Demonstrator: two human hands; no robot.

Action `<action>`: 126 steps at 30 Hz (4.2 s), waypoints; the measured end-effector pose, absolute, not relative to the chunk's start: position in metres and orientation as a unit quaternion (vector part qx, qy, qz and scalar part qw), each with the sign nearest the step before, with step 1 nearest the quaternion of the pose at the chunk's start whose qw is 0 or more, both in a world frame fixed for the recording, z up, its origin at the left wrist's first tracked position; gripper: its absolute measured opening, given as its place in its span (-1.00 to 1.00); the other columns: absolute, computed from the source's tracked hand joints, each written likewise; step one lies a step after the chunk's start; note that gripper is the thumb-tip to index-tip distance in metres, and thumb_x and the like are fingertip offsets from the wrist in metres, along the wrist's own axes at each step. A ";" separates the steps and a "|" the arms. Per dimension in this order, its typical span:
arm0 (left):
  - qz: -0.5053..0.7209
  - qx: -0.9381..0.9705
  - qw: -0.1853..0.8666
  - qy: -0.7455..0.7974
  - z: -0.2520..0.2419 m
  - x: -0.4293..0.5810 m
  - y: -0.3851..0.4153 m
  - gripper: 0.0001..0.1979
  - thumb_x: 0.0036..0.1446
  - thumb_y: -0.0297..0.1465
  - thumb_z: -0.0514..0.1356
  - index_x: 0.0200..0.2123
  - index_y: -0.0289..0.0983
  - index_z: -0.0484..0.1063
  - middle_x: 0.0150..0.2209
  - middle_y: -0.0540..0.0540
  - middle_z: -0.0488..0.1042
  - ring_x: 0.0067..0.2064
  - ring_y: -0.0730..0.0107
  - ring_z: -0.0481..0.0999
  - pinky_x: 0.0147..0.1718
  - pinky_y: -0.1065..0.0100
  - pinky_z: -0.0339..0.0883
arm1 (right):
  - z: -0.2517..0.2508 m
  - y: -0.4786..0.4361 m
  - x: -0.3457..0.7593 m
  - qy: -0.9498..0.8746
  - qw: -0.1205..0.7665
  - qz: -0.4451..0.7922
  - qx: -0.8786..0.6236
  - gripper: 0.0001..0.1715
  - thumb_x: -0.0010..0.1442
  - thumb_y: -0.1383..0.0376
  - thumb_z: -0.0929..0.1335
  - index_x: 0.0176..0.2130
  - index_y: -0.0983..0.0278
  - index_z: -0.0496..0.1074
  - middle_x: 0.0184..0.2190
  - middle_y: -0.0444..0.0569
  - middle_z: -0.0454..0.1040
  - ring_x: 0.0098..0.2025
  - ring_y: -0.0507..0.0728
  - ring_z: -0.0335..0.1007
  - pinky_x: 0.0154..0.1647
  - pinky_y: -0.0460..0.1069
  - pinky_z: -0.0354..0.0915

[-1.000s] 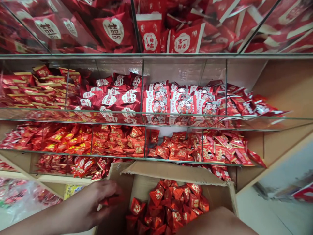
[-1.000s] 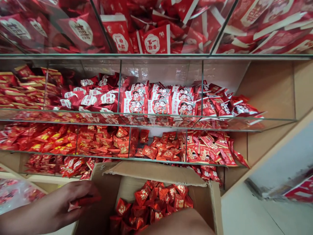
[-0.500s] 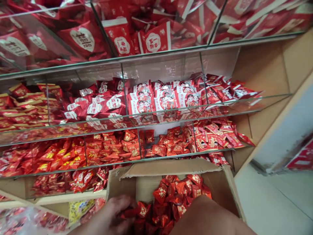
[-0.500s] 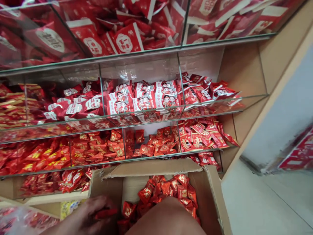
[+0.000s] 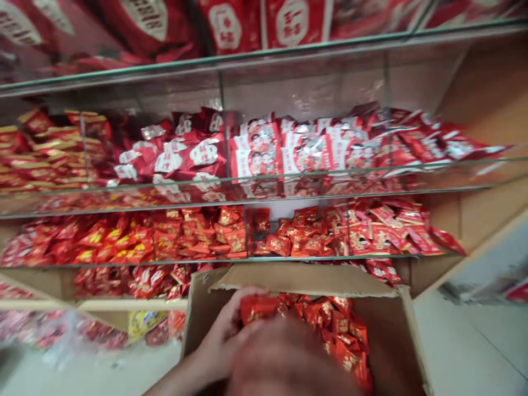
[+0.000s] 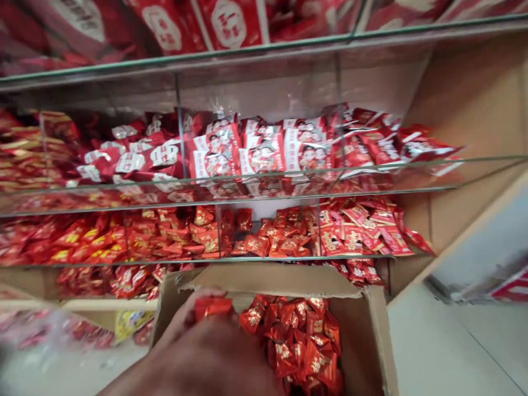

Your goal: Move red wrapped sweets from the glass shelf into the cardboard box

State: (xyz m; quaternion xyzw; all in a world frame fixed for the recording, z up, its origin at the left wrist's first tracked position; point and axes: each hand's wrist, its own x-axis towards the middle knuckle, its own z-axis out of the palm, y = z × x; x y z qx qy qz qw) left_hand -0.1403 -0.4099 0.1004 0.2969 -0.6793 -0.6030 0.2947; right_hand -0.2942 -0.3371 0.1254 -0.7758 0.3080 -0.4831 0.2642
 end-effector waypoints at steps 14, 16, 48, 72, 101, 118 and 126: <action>-0.706 0.206 0.284 -0.615 0.112 -0.184 -0.423 -0.37 0.03 -0.43 0.19 0.08 -0.13 -0.11 -0.36 0.01 0.38 -0.34 0.42 0.50 -0.36 0.37 0.39 | 0.107 -0.389 -0.342 0.523 0.396 -0.563 -0.502 -0.80 -0.01 0.16 0.36 -0.41 0.25 0.43 -0.53 -0.14 0.42 -0.51 -0.01 0.26 -0.47 -0.10 0.23; -0.705 0.222 0.287 -0.610 0.109 -0.186 -0.424 -0.39 0.01 -0.44 0.20 0.06 -0.16 -0.06 -0.42 0.04 0.38 -0.40 0.46 0.50 -0.41 0.41 0.39 | 0.104 -0.389 -0.341 0.537 0.378 -0.559 -0.506 -0.79 -0.01 0.15 0.36 -0.42 0.26 0.43 -0.56 -0.15 0.40 -0.55 -0.02 0.23 -0.52 -0.11 0.22; -0.390 0.403 0.363 -0.744 0.063 -0.127 -0.480 -0.83 0.09 -0.34 0.06 -0.33 -0.33 0.34 -0.54 0.06 0.25 -0.51 0.55 0.20 -0.52 0.51 0.15 | 0.083 -0.576 -0.342 0.679 0.088 -0.253 -0.683 -0.45 -0.20 0.25 0.46 -0.17 0.36 0.33 -0.10 0.15 0.23 -0.13 0.19 0.27 -0.07 0.02 0.22; -0.366 0.429 0.346 -0.750 0.048 -0.121 -0.478 -0.83 0.07 -0.34 0.07 -0.30 -0.30 0.36 -0.48 0.02 0.35 -0.47 0.50 0.29 -0.48 0.49 0.21 | 0.078 -0.579 -0.338 0.715 0.142 -0.240 -0.641 -0.14 -0.34 0.28 0.50 -0.09 0.39 0.09 -0.11 0.20 0.24 -0.11 0.26 0.29 -0.15 0.04 0.24; -0.322 0.421 0.333 -0.780 0.053 -0.126 -0.473 -0.82 0.07 -0.37 0.03 -0.32 -0.33 0.35 -0.52 0.02 0.33 -0.50 0.50 0.26 -0.50 0.48 0.19 | 0.112 -0.561 -0.356 0.650 0.057 -0.133 -0.746 -0.78 0.02 0.21 0.33 -0.35 0.32 0.41 -0.31 0.08 0.46 -0.22 0.19 0.36 -0.22 0.00 0.23; -0.384 0.373 0.347 -0.770 0.102 -0.142 -0.471 -0.76 0.09 -0.32 0.07 -0.20 -0.29 0.37 -0.38 -0.05 0.45 -0.37 0.43 0.42 -0.39 0.43 0.30 | 0.120 -0.503 -0.378 0.528 0.317 -0.317 -0.722 -0.60 -0.11 0.20 0.39 -0.25 0.31 0.29 -0.41 -0.11 0.40 -0.41 0.04 0.32 -0.38 -0.05 0.28; -0.600 0.245 0.379 -0.660 0.134 -0.193 -0.471 -0.66 -0.02 -0.28 0.20 -0.17 -0.33 0.40 -0.26 -0.11 0.49 -0.28 0.39 0.46 -0.28 0.39 0.34 | 0.146 -0.443 -0.353 0.460 0.267 -0.411 -0.740 -0.59 -0.16 0.24 0.44 -0.25 0.20 0.34 -0.27 -0.05 0.39 -0.23 0.13 0.32 -0.17 0.05 0.27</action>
